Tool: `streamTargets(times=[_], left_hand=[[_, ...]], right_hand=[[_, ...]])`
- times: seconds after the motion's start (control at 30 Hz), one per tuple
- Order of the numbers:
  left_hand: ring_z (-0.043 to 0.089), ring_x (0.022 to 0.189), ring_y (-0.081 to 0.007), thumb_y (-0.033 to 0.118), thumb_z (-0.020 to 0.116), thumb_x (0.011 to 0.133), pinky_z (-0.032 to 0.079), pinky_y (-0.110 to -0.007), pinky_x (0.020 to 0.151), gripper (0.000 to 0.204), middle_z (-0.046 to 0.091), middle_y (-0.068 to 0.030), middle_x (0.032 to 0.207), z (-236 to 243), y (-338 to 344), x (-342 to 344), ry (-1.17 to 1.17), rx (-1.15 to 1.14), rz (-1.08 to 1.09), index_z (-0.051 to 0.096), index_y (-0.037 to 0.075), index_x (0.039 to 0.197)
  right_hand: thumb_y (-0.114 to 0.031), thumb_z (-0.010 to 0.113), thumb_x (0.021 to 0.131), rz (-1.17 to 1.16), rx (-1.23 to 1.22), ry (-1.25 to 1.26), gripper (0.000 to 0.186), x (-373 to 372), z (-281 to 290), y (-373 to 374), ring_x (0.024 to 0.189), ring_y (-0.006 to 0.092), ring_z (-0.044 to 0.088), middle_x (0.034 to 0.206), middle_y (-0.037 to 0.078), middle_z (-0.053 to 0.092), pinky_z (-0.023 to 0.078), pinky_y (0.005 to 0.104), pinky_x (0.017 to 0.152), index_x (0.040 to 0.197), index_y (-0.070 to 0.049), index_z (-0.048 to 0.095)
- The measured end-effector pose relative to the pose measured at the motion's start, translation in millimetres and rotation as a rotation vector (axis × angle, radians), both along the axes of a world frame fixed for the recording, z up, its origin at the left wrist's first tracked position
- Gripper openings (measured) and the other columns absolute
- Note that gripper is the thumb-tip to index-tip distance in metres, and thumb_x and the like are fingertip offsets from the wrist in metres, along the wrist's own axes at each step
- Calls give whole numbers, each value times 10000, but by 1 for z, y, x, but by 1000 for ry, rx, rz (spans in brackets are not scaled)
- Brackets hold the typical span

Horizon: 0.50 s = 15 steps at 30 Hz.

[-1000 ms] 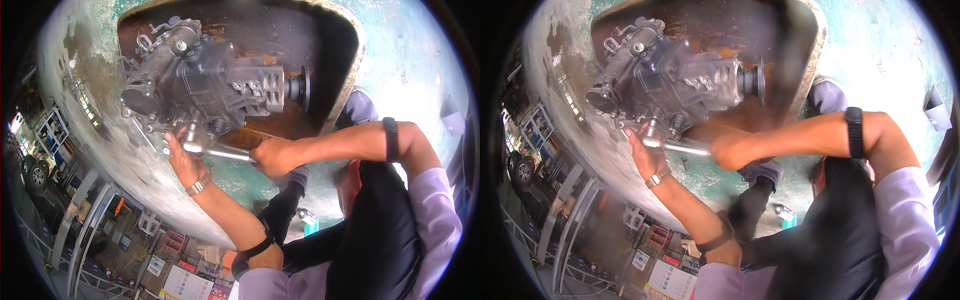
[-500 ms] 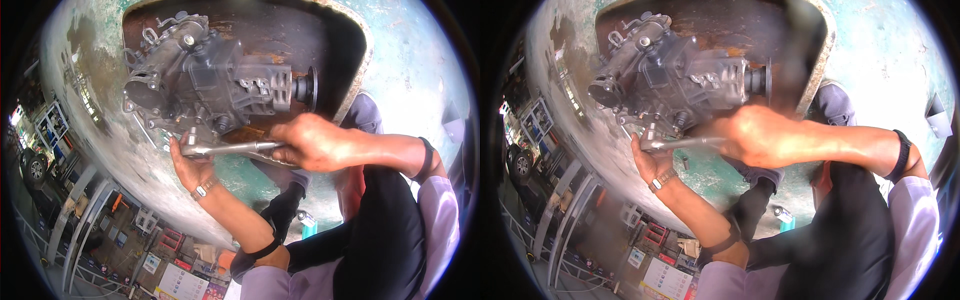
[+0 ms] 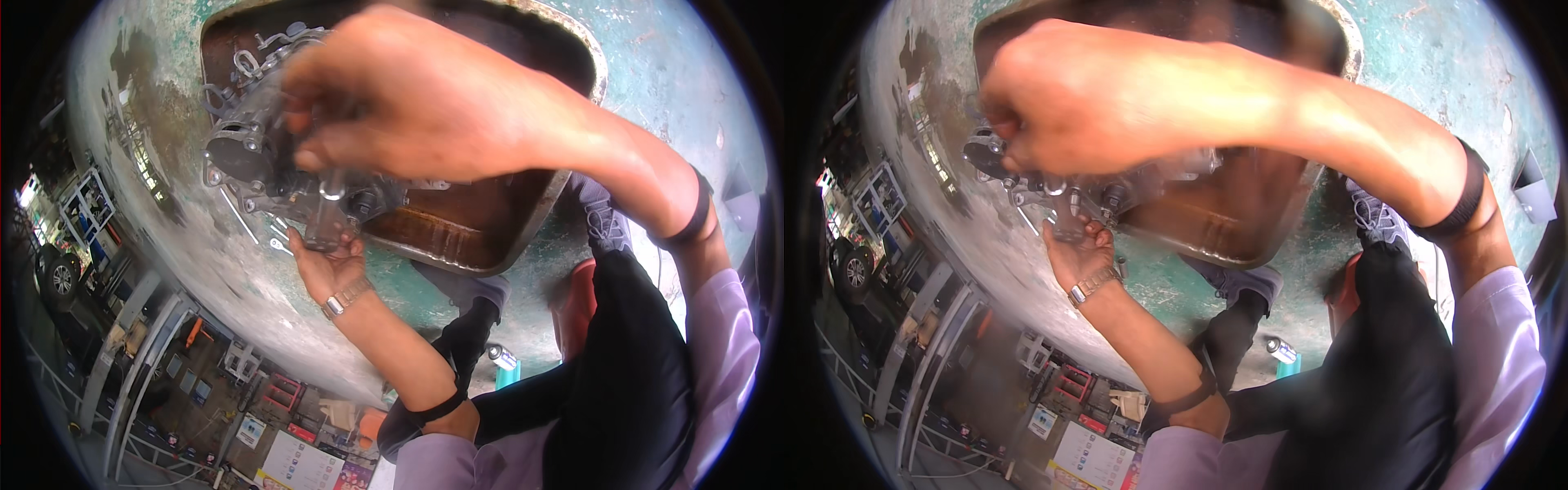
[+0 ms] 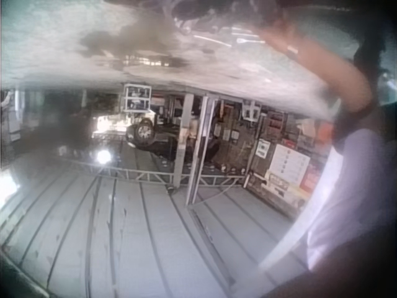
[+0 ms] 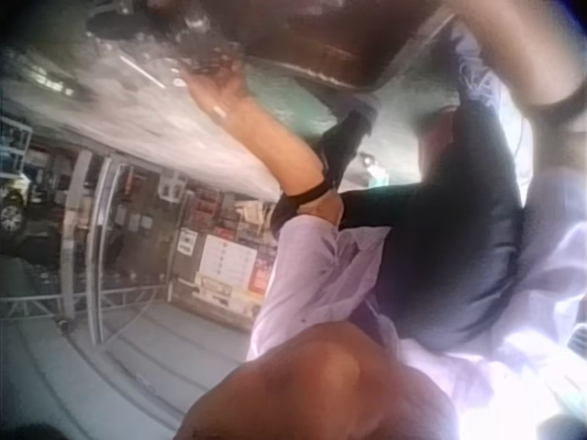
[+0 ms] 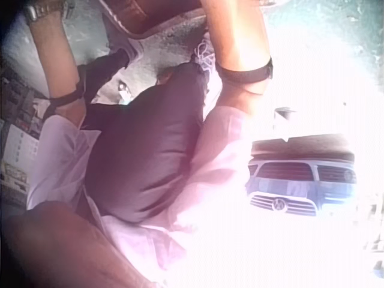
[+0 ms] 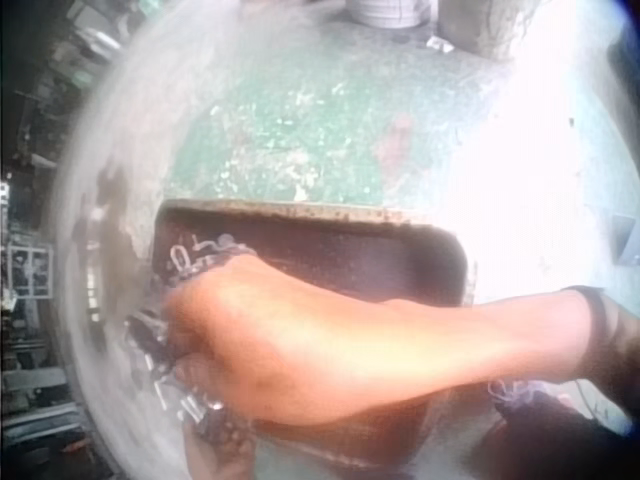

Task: The person uses a ratchet wrench to tighten bolts on a disassembled engine block placed in a metal tray. The person repeatedly rotates the ratchet handle to secure fasteners on the engine casing.

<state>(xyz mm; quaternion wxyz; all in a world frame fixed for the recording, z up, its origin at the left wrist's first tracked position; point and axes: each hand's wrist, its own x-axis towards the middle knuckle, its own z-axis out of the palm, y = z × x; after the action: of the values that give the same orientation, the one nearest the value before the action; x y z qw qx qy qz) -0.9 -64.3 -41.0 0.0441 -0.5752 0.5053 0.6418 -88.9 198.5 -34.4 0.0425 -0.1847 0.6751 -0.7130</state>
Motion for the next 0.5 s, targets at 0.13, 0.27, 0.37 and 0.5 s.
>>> streamTargets(times=[0.13,0.27,0.37,0.5], left_hand=[[450,563,-202,620,441,961,326,-322,463,592,546,-98,731,0,9,2,25,-19,54,541,65,1142],[438,538,-195,659,480,927,313,-313,447,620,508,-91,694,1,15,-4,12,-83,79,533,82,1150],[426,524,-194,680,512,899,310,-306,446,643,500,-91,685,5,19,-7,8,-174,72,526,88,1152],[422,515,-188,654,530,900,308,-303,438,620,487,-83,663,4,24,-9,9,-205,40,516,89,1153]], right_hand=[[-144,662,775,-72,53,127,216,-24,6,-18,767,400,660,760,248,647,531,453,683,863,52,681],[-96,602,728,-110,-1,162,181,-33,12,-34,707,405,657,729,262,641,530,470,634,764,60,687],[-86,589,709,-113,22,174,191,-41,12,-40,707,402,658,728,261,641,528,469,631,761,70,686],[-86,590,695,-65,123,146,194,-52,7,-42,702,404,658,711,260,637,527,465,633,758,66,692]])
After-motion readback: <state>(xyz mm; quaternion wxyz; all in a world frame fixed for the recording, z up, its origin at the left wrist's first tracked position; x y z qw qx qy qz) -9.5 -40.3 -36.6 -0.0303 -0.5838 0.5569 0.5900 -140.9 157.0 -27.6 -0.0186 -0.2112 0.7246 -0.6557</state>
